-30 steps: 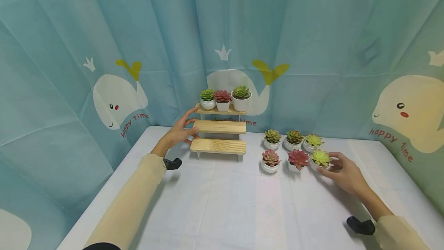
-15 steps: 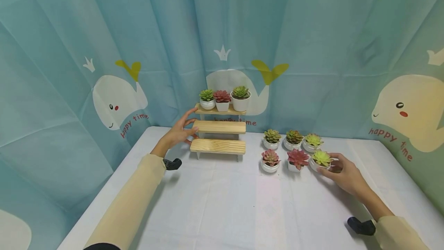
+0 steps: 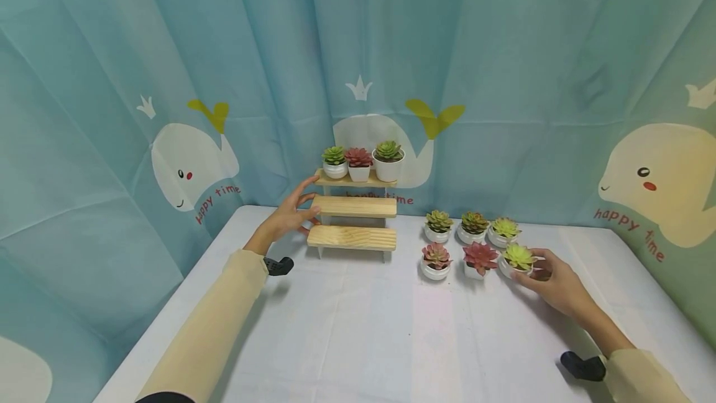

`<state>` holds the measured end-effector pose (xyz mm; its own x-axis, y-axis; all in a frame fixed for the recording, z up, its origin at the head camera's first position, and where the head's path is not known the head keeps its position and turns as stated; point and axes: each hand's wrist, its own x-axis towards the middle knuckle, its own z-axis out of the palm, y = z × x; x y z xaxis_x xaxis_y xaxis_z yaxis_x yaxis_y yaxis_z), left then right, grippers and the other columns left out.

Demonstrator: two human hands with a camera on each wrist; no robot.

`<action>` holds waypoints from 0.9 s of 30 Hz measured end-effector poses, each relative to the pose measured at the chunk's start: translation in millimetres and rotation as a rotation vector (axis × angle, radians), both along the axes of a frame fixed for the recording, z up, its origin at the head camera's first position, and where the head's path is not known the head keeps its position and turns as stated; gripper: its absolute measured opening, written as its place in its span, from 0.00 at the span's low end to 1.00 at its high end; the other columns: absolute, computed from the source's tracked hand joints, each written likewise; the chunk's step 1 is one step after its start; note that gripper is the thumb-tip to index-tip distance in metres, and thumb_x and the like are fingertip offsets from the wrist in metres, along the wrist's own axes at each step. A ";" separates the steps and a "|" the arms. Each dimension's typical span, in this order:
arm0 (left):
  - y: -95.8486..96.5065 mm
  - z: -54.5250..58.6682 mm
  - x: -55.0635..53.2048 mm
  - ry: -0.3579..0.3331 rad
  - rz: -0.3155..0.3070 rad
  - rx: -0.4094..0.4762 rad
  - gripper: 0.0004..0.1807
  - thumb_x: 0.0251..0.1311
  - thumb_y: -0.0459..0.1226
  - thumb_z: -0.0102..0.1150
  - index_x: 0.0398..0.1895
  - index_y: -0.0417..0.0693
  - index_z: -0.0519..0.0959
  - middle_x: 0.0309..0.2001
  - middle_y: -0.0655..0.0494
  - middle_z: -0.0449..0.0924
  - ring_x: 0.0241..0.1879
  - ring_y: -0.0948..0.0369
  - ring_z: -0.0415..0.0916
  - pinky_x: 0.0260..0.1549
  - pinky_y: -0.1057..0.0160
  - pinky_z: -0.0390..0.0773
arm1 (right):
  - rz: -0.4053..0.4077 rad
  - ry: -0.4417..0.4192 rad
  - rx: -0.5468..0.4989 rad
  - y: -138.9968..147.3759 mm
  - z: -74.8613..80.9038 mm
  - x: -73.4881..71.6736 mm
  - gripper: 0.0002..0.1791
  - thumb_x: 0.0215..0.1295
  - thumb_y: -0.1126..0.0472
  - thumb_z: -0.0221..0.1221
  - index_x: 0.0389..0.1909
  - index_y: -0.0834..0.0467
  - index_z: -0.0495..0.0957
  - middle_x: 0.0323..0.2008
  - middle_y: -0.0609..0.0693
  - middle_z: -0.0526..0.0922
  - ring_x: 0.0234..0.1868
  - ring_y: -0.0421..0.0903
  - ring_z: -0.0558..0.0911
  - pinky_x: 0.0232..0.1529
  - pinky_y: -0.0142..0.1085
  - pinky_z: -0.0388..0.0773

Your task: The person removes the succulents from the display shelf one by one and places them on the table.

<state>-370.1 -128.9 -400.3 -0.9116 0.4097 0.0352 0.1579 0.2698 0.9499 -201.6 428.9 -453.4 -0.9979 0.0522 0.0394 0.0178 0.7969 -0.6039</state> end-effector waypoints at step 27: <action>-0.6 -0.7 -0.2 0.017 -0.004 -0.015 0.42 0.75 0.39 0.58 0.81 0.81 0.49 0.81 0.43 0.48 0.46 0.38 0.83 0.40 0.34 0.83 | 0.216 -0.025 -0.035 18.3 33.0 -2.8 0.40 0.69 0.60 0.67 0.69 0.73 0.56 0.58 0.80 0.74 0.48 0.60 0.85 0.36 0.32 0.80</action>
<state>-370.3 -129.4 -401.1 -0.9092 0.4141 0.0440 0.1747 0.2835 0.9429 -204.4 447.1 -420.4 -0.9866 -0.1624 0.0159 -0.1357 0.7624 -0.6327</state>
